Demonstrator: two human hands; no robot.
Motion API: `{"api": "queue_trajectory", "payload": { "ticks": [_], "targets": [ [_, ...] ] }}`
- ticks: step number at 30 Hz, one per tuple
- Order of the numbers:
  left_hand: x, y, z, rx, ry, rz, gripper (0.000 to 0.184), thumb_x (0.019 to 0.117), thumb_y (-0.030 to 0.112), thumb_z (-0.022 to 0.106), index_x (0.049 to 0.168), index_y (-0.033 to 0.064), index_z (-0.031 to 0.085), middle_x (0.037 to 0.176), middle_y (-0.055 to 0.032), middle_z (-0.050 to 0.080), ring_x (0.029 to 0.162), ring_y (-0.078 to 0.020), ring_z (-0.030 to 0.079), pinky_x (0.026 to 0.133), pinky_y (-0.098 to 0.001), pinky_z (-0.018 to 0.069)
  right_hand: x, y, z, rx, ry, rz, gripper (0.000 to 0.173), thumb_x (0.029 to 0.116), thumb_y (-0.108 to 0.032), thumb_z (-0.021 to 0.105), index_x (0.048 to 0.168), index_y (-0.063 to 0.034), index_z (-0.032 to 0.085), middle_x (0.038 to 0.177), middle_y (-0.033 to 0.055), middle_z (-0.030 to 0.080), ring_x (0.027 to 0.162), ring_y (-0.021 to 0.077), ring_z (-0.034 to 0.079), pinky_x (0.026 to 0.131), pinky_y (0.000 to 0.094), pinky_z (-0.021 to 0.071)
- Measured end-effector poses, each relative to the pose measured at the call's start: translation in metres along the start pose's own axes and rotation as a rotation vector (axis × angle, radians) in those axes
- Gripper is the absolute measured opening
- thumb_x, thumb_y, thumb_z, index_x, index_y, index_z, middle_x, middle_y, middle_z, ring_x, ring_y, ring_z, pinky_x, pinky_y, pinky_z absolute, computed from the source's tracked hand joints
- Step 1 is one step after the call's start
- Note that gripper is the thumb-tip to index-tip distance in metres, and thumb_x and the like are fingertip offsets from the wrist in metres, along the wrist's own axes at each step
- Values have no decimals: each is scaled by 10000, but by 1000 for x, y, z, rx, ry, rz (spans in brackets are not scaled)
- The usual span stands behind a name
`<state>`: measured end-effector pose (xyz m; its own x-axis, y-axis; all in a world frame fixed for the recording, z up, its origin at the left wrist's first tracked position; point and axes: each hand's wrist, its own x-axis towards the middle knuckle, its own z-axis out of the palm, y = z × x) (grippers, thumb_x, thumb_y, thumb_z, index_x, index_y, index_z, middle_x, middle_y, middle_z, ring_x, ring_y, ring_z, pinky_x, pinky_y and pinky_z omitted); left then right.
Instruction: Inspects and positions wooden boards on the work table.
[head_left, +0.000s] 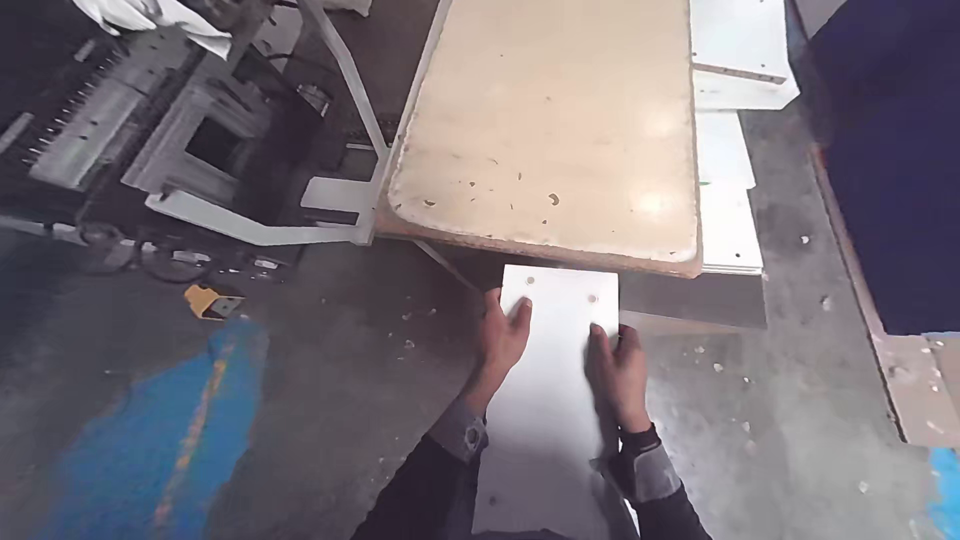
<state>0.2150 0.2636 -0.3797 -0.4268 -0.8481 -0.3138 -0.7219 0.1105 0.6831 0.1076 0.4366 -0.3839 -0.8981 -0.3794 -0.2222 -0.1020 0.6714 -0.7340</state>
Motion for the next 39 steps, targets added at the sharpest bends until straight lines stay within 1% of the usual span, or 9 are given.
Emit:
{"api": "queue_trajectory", "payload": {
  "ticks": [5, 13, 20, 23, 25, 29, 33, 37, 39],
  "targets": [
    [13, -2, 17, -91, -45, 14, 572, 1007, 375, 628, 1426, 13, 487, 1186, -189, 692, 1109, -286, 682, 1001, -493, 531, 14, 10, 0, -12, -15, 66, 522, 970, -504, 638, 1224, -47, 640, 867, 88, 718, 767, 244, 705, 719, 510, 582],
    [48, 21, 10, -269, 46, 59, 428, 1000, 227, 641, 1365, 17, 562, 1108, -169, 720, 1006, -256, 710, 930, -476, 565, 51, -14, -4, 8, 12, 42, 458, 983, -467, 608, 1183, -61, 675, 880, 112, 718, 827, 285, 704, 760, 550, 558],
    [69, 19, 12, -371, 84, 114, 314, 1018, 79, 462, 1241, -59, 635, 1163, -223, 674, 1101, -282, 646, 988, -467, 508, 64, -13, 4, 165, 28, 61, 352, 973, -382, 646, 1075, -49, 694, 819, 109, 699, 764, 273, 689, 718, 538, 566],
    [70, 21, 12, -508, 88, 70, 333, 1050, 131, 443, 1233, -59, 647, 1241, -216, 658, 1186, -261, 610, 1048, -457, 460, 72, -7, 6, 287, 7, 70, 308, 966, -334, 665, 1028, -33, 687, 797, 106, 682, 736, 256, 670, 696, 515, 557],
    [69, 25, 9, -603, 62, 9, 389, 1094, 250, 458, 1282, -36, 644, 1360, -191, 629, 1321, -245, 556, 1145, -450, 410, 82, -6, 7, 445, -41, 78, 253, 967, -271, 673, 1015, -22, 685, 828, 106, 693, 757, 219, 678, 714, 456, 573],
    [71, 31, 4, -596, -30, -87, 680, 1033, 585, 482, 1363, 6, 614, 1499, -165, 538, 1453, -274, 433, 1199, -540, 332, 99, -30, -6, 689, -191, 150, 412, 996, -308, 653, 1300, -32, 638, 1237, 126, 693, 1138, 203, 657, 986, 433, 541],
    [83, 35, 2, -602, -100, -175, 835, 925, 692, 595, 1446, 40, 552, 1545, -172, 484, 1480, -302, 390, 1195, -591, 313, 118, -40, -2, 815, -174, 266, 525, 991, -506, 615, 1232, -42, 669, 1135, 117, 720, 1023, 215, 686, 872, 454, 573],
    [93, 41, 4, -646, -150, -185, 874, 894, 646, 677, 1534, 96, 450, 1600, -128, 422, 1503, -264, 353, 1213, -575, 297, 115, -42, -2, 819, -126, 298, 532, 965, -494, 662, 1238, -38, 653, 1132, 130, 706, 1009, 221, 676, 848, 450, 567],
    [104, 33, 5, -674, -226, -190, 869, 872, 668, 682, 1520, 127, 473, 1552, -133, 485, 1454, -273, 433, 1168, -579, 381, 110, -49, -3, 803, -86, 307, 513, 960, -480, 675, 1203, -28, 667, 1112, 132, 701, 1001, 227, 660, 844, 456, 552]
  ]
}}
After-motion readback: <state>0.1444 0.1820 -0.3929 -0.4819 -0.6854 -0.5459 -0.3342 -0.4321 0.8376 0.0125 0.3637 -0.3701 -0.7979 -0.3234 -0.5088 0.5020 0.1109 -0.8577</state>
